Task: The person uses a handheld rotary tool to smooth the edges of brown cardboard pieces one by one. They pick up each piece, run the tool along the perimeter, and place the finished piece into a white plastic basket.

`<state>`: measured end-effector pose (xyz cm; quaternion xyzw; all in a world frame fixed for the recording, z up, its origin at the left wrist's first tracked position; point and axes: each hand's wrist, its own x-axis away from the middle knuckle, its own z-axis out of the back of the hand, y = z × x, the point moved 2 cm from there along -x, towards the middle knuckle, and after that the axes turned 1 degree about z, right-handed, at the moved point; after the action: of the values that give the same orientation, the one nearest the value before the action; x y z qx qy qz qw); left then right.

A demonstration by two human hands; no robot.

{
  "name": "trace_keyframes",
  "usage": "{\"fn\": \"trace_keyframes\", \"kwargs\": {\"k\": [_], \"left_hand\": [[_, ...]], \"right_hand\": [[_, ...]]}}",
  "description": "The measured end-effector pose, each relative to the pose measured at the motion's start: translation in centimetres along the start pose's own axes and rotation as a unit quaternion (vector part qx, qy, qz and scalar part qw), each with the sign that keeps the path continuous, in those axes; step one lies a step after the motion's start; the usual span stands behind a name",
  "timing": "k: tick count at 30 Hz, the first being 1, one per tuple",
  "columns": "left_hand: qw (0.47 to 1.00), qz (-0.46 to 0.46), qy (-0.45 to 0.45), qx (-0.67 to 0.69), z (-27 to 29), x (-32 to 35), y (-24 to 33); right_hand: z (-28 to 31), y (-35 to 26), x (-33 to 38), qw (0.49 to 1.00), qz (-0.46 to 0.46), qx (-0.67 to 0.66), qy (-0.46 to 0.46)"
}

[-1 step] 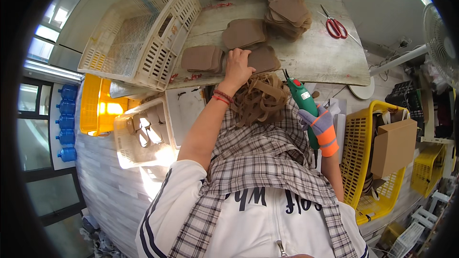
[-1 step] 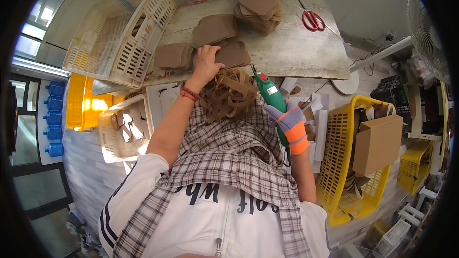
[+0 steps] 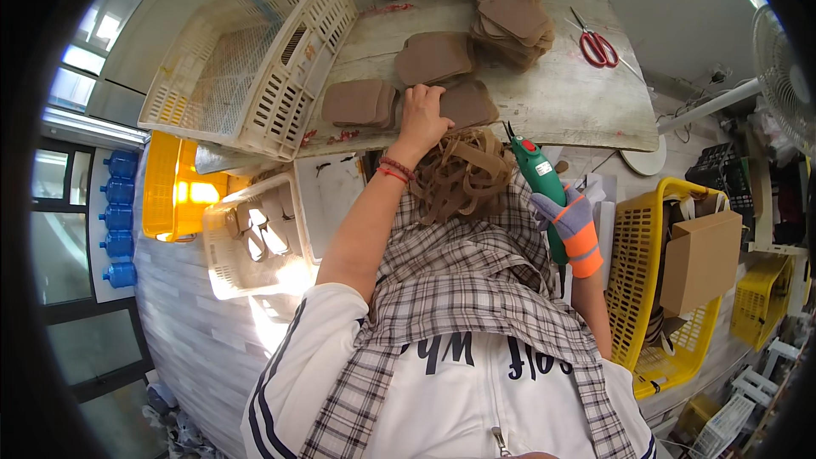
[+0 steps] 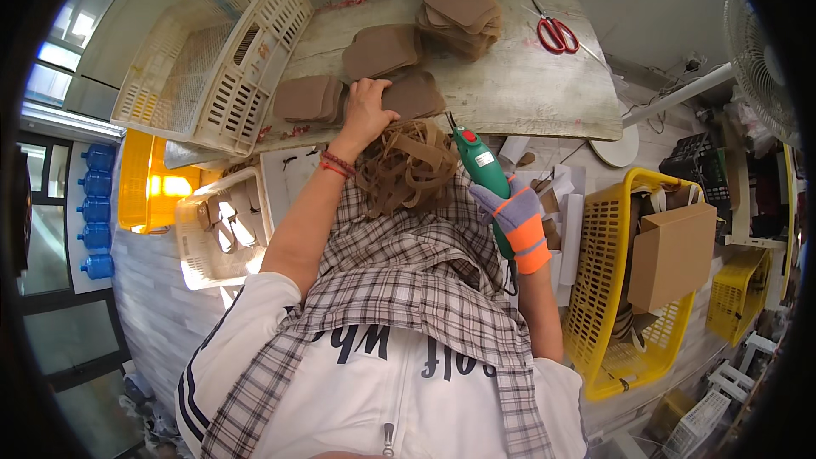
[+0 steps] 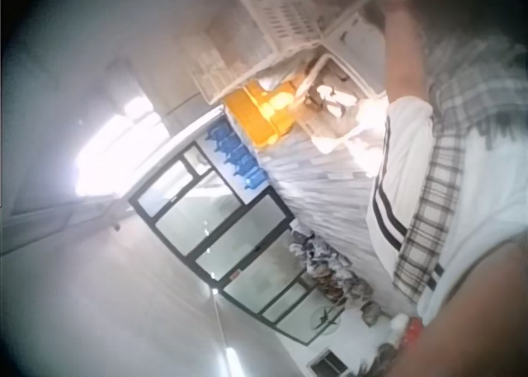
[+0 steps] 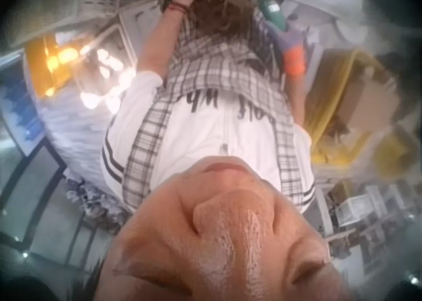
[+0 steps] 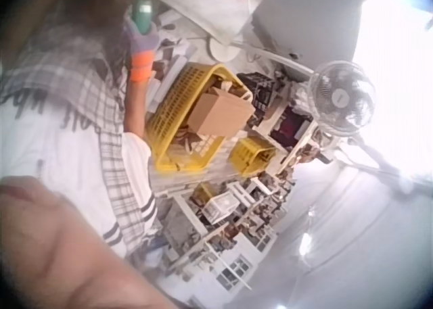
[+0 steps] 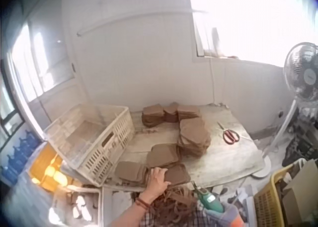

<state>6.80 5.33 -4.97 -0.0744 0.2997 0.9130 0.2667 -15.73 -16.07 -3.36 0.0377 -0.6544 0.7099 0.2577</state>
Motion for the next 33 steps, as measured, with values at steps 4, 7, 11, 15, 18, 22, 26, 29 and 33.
{"fn": "trace_keyframes", "kwargs": {"k": [4,7,11,15,18,22,26,29,33], "left_hand": [[0.998,0.060,-0.024,-0.012,0.1,-0.7,0.0],[0.996,0.084,-0.034,0.016,0.2,-0.7,0.0],[0.993,0.098,-0.022,0.062,0.1,-0.1,0.3],[0.986,0.129,-0.013,0.105,-0.1,0.2,0.4],[0.970,0.158,-0.006,0.183,-0.5,0.7,0.0],[0.950,0.199,-0.018,0.241,-0.1,0.9,0.6],[0.924,0.180,0.018,0.338,1.1,1.3,1.2],[0.839,0.175,0.094,0.507,2.2,1.0,2.1],[0.664,0.204,0.156,0.703,3.0,0.5,3.7]], "right_hand": [[0.2,0.7,-0.2,0.999,0.023,0.024,0.012],[0.2,1.0,-0.3,0.998,0.025,0.053,0.025],[0.2,1.1,-0.3,0.998,0.019,0.061,0.028],[0.1,0.9,-0.3,0.999,0.019,0.037,0.022],[0.1,0.4,-0.1,1.000,0.011,0.011,0.012],[0.1,0.4,0.0,1.000,0.007,0.004,0.012],[-0.1,-0.7,0.4,1.000,0.000,-0.030,0.006],[-0.2,-1.3,0.4,0.998,0.013,-0.055,0.011],[-0.7,-3.2,0.9,0.997,0.031,-0.064,0.004]]}}
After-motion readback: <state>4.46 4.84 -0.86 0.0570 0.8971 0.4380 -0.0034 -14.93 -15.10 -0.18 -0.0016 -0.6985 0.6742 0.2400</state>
